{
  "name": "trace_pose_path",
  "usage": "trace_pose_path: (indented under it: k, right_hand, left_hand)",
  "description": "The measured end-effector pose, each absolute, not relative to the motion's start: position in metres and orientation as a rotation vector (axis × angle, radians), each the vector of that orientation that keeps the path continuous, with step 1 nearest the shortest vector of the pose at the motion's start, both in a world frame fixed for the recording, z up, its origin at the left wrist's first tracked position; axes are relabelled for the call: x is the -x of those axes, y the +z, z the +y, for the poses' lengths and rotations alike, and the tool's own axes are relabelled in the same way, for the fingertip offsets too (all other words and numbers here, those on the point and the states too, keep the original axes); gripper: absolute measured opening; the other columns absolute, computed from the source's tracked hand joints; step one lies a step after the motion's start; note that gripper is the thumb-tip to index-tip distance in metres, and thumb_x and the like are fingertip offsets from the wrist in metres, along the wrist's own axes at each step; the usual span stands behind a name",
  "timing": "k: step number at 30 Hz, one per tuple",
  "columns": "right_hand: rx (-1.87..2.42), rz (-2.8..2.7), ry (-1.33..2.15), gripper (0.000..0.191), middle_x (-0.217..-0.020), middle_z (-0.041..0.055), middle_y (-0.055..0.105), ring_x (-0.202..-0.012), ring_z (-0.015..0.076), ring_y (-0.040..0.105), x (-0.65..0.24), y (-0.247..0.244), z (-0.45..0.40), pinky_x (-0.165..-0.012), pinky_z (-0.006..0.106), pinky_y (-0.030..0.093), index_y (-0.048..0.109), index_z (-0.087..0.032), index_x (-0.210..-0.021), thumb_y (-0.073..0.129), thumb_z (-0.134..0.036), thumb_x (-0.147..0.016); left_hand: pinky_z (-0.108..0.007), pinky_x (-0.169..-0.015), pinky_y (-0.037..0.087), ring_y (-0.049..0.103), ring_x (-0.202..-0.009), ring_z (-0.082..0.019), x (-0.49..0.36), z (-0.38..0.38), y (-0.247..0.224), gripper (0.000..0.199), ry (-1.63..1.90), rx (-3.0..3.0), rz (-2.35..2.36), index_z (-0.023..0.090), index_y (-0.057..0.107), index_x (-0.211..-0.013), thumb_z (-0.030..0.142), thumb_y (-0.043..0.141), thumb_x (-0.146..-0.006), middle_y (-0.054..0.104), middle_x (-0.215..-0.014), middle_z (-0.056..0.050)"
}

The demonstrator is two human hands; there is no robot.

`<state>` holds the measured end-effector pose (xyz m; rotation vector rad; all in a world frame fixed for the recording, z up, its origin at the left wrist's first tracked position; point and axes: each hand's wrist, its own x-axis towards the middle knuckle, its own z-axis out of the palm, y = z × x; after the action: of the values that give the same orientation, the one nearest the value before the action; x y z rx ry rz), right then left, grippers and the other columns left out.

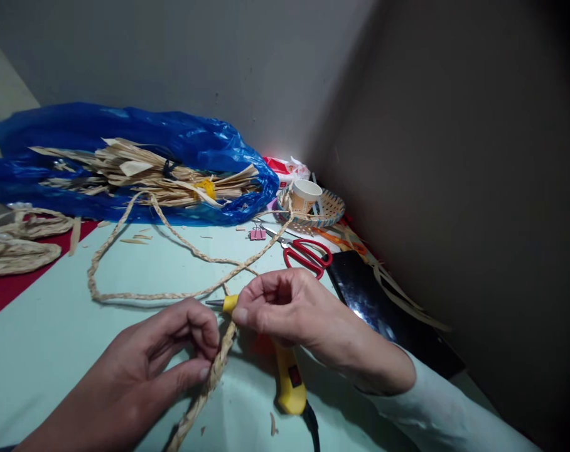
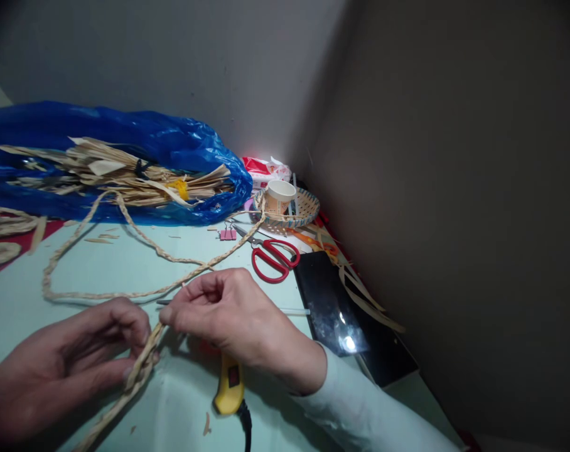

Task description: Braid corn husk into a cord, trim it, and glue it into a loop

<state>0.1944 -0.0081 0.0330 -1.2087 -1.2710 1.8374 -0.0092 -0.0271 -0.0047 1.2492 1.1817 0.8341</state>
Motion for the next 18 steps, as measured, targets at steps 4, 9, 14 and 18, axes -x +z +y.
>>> trace_pose_path:
  k: [4,9,14,18]
  right_hand:
    - [1.241,-1.293,1.752,0.027,-0.060,-0.0051,0.053,-0.055,0.0061,0.040,-0.193,0.034,-0.006,-0.051,0.019,0.032,0.066,-0.012,-0.073,0.087,-0.028,-0.068]
    - [1.200,-1.332,1.728,0.011,-0.060,-0.0056,0.054,-0.055,0.0057,0.040,-0.196,0.031,-0.004,-0.051,0.018,0.034,0.066,-0.013,-0.072,0.076,-0.012,-0.070]
    - [1.189,-1.385,1.704,0.005,-0.065,-0.0031,0.058,-0.058,0.0072,0.046,-0.195,0.025,-0.005,-0.053,0.018,0.037,0.067,-0.013,-0.075,0.070,-0.011,-0.072]
    - [1.202,-1.391,1.723,0.008,-0.065,-0.0037,0.058,-0.057,0.0061,0.046,-0.191,0.024,-0.009,-0.053,0.017,0.037,0.065,-0.014,-0.074,0.072,-0.011,-0.072]
  left_hand:
    - [-0.012,-0.065,0.051,0.064,-0.067,-0.009,0.007,-0.027,0.000,0.011,0.790,-1.185,1.170,0.031,0.075,-0.070,0.021,0.072,-0.067,0.067,-0.068,0.009]
    - [-0.011,-0.069,0.051,0.065,-0.074,-0.010,0.015,-0.025,-0.006,0.013,0.740,-1.149,1.164,0.035,0.076,-0.085,0.040,0.080,-0.074,0.072,-0.074,0.009]
    - [-0.013,-0.066,0.051,0.064,-0.073,-0.011,0.019,-0.025,-0.015,0.039,0.689,-1.088,1.200,0.034,0.077,-0.099,0.060,0.083,-0.070,0.071,-0.075,0.007]
    - [-0.015,-0.071,0.055,0.070,-0.079,-0.015,0.012,-0.029,-0.015,0.026,0.767,-1.085,1.254,0.034,0.080,-0.085,0.045,0.087,-0.063,0.075,-0.075,0.007]
